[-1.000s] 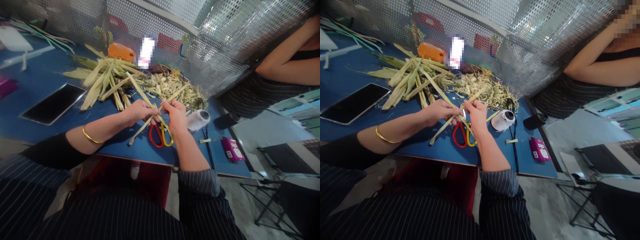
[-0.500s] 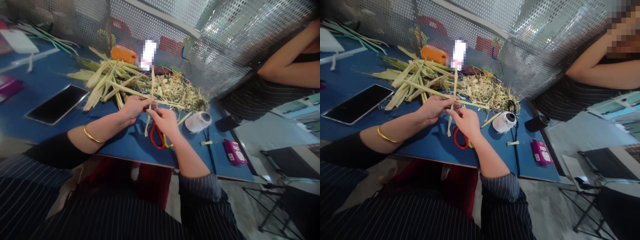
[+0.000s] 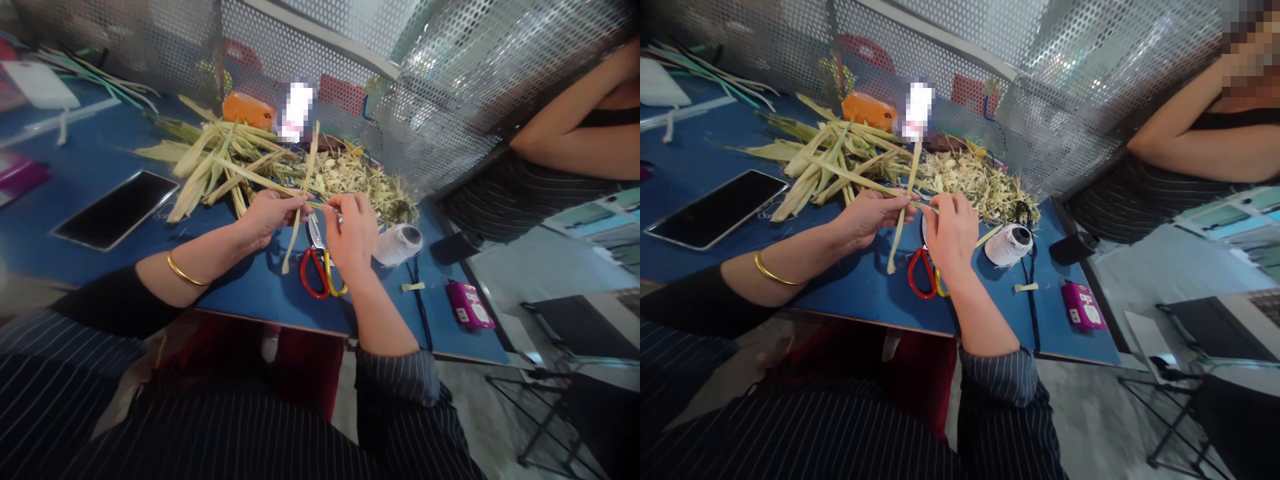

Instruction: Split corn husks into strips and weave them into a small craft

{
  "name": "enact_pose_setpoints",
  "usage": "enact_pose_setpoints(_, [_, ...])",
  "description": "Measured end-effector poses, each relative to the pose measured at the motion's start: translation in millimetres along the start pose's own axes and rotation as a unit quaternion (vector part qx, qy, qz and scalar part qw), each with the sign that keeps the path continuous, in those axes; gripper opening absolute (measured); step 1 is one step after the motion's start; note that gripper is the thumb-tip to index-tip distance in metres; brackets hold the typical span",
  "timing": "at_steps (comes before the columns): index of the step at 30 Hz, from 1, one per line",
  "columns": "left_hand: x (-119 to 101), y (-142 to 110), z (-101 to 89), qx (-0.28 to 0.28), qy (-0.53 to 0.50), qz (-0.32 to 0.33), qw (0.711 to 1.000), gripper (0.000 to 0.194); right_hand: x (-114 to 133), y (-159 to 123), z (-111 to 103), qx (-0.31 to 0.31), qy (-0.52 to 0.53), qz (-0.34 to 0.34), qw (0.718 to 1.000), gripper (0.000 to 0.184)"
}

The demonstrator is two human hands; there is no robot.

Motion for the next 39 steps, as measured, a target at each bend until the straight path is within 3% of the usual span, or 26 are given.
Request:
enact_pose_setpoints(4, [3.6, 1.7, 0.9, 0.000, 0.009, -0.016, 1.000, 0.016, -7.9, -2.3, 31.0, 0.151, 0.034, -0.019, 0.988, 0.026])
enact_pose_setpoints(6, [3.7, 2.4, -0.6, -0.017, 0.023, -0.010, 1.000, 0.016, -7.6, -4.3, 35.5, 0.178, 0.068, -0.014, 0.981, 0.031])
enact_pose_setpoints(9, [-0.1, -0.8, 3.3, -0.022, 0.086, 0.012, 0.996, 0.017, -5.2, 1.4, 12.6, 0.080, 0.078, -0.012, 0.994, 0.029])
enact_pose_setpoints(12, [4.3, -7.8, 19.9, 0.023, 0.246, 0.003, 0.969, 0.016, -5.0, 4.2, -6.3, -0.018, 0.119, -0.006, 0.993, 0.025])
enact_pose_setpoints(15, [21.1, -17.1, 37.9, 0.099, 0.410, -0.018, 0.907, 0.013, -10.3, 2.4, 10.2, 0.018, 0.225, 0.036, 0.974, 0.026])
enact_pose_setpoints(18, [32.4, -22.9, 46.7, 0.138, 0.477, -0.013, 0.868, 0.015, -18.8, -3.5, 31.3, 0.053, 0.340, 0.108, 0.933, 0.026])
enact_pose_setpoints(21, [32.0, -20.4, 41.8, 0.101, 0.466, -0.022, 0.879, 0.020, -32.6, -6.7, 24.2, -0.040, 0.389, 0.162, 0.906, 0.025])
enact_pose_setpoints(23, [24.8, -17.3, 35.0, 0.056, 0.434, -0.018, 0.899, 0.028, -35.2, -7.1, 11.3, -0.101, 0.387, 0.156, 0.903, 0.022])
enact_pose_setpoints(26, [13.6, -11.8, 23.2, 0.006, 0.343, -0.020, 0.939, 0.035, -20.8, -3.7, -7.7, -0.118, 0.325, 0.079, 0.935, 0.017])
enact_pose_setpoints(28, [12.7, -6.4, 13.9, -0.015, 0.253, -0.052, 0.966, 0.031, 0.6, -0.4, -17.1, -0.090, 0.229, -0.018, 0.969, 0.015])
enact_pose_setpoints(30, [13.8, -2.0, 5.0, -0.036, 0.168, -0.088, 0.981, 0.029, 28.6, 0.4, -18.3, -0.042, 0.111, -0.145, 0.982, 0.013])
enact_pose_setpoints(32, [14.5, 0.1, 0.3, -0.045, 0.103, -0.115, 0.987, 0.028, 53.0, -3.8, -11.7, 0.007, 0.012, -0.265, 0.964, 0.013])
enact_pose_setpoints(34, [15.3, 0.6, -0.9, -0.042, 0.067, -0.137, 0.987, 0.027, 66.2, -8.9, -3.3, 0.041, -0.054, -0.340, 0.938, 0.015])
enact_pose_setpoints(39, [15.9, 6.1, -6.1, -0.036, 0.016, -0.143, 0.989, 0.026, 69.9, -12.8, 16.3, 0.105, -0.118, -0.383, 0.910, 0.024])
Point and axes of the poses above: each hand's wrist, its own y-axis towards the middle knuckle, its own z-axis out of the palm, x = y × z, the point moved 9 cm from there along y, towards the middle knuckle, and after that the axes turned 14 degrees about -z, right-handed, at the moved point
